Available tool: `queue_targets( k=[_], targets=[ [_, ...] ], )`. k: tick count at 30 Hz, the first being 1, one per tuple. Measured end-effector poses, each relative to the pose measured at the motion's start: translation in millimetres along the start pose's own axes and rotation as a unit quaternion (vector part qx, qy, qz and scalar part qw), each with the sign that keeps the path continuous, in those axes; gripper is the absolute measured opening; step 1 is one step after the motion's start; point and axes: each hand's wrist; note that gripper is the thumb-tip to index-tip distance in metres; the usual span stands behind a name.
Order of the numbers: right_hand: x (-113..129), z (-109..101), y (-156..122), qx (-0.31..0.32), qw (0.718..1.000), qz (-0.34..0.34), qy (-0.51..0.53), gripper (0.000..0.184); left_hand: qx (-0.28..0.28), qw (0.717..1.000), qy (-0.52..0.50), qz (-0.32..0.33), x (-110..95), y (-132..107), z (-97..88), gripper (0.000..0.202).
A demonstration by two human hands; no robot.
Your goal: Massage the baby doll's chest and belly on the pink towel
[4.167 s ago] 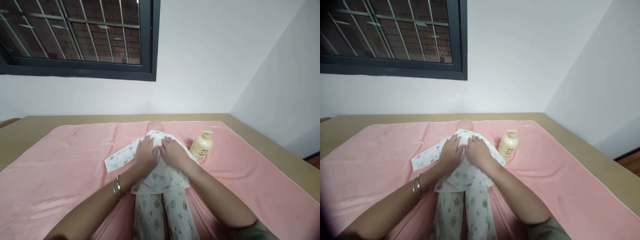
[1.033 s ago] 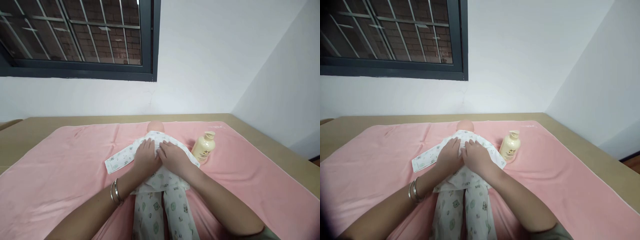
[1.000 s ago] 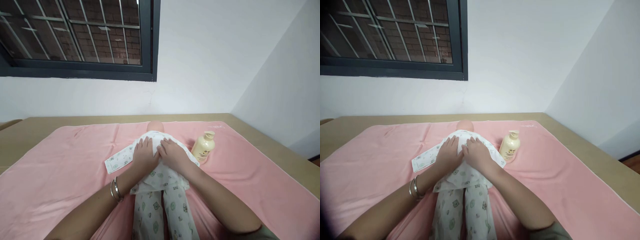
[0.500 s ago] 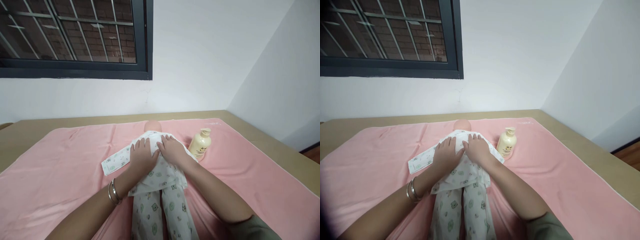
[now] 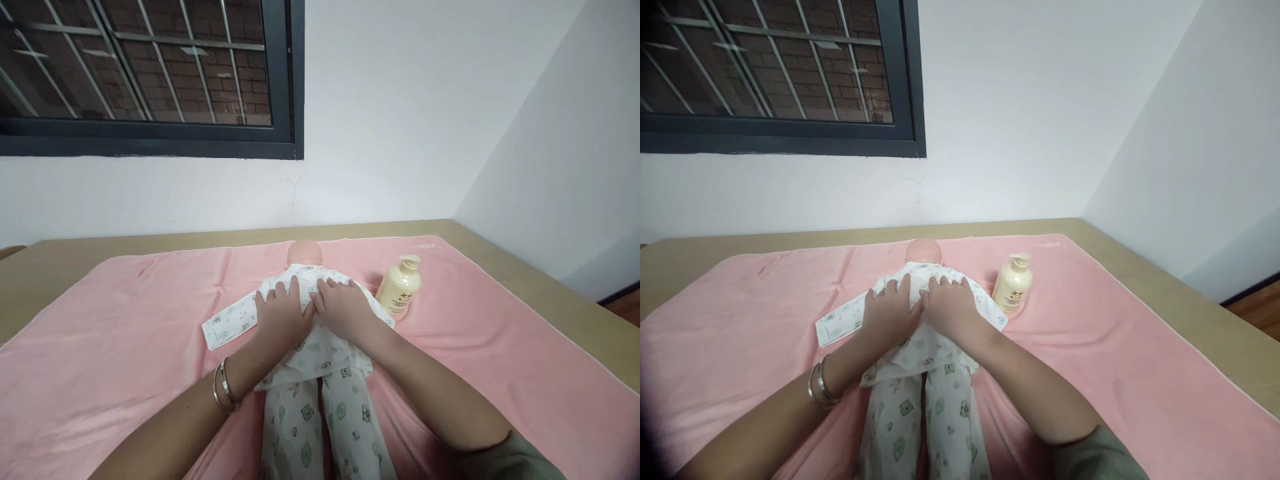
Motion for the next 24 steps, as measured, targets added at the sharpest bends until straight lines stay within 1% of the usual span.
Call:
queue_targets(
  k=[3, 5, 7, 9, 12, 14, 17, 19, 22, 24],
  targets=[
    [-3, 13, 9, -0.016, 1.0, 0.022, 0.014, 0.051, 0.036, 0.999, -0.016, -0.011, 7, 7, 10.9, 0.063],
    [-5, 20, 13, -0.023, 0.999, 0.021, 0.016, 0.054, 0.04, 0.999, -0.033, -0.012, 10, 10, 17.1, 0.064],
    [-7, 25, 15, -0.034, 0.999, 0.024, 0.018, 0.054, 0.026, 0.998, -0.045, -0.024, 12, 11, 21.7, 0.063],
    [-8, 27, 15, -0.045, 0.998, 0.029, 0.028, 0.056, -0.002, 0.998, -0.055, -0.03, 12, 9, 24.9, 0.06],
    [-9, 31, 16, -0.048, 0.997, 0.028, 0.052, 0.057, -0.042, 0.995, -0.085, -0.005, 11, 5, 28.3, 0.051],
    [-10, 34, 16, -0.047, 0.996, 0.03, 0.068, 0.059, -0.05, 0.993, -0.108, 0.002, 10, 3, 30.2, 0.048],
    [-9, 37, 16, -0.059, 0.994, 0.044, 0.087, 0.061, -0.045, 0.991, -0.125, -0.019, 11, 2, 33.0, 0.052],
    [-10, 37, 16, -0.087, 0.989, 0.059, 0.1, 0.059, -0.039, 0.99, -0.134, -0.029, 12, 2, 35.4, 0.056],
    [-13, 38, 17, -0.151, 0.978, 0.083, 0.119, 0.052, -0.03, 0.986, -0.158, -0.037, 14, 0, 40.6, 0.059],
    [-17, 43, 20, -0.171, 0.973, 0.081, 0.132, 0.05, -0.026, 0.983, -0.179, -0.037, 15, -1, 45.1, 0.059]
  ],
)
Point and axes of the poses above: each hand's wrist, its own y-axis towards the middle knuckle, its own z-axis out of the palm, x = y × z, and after that the axes turned 11 degrees about -x, right-handed
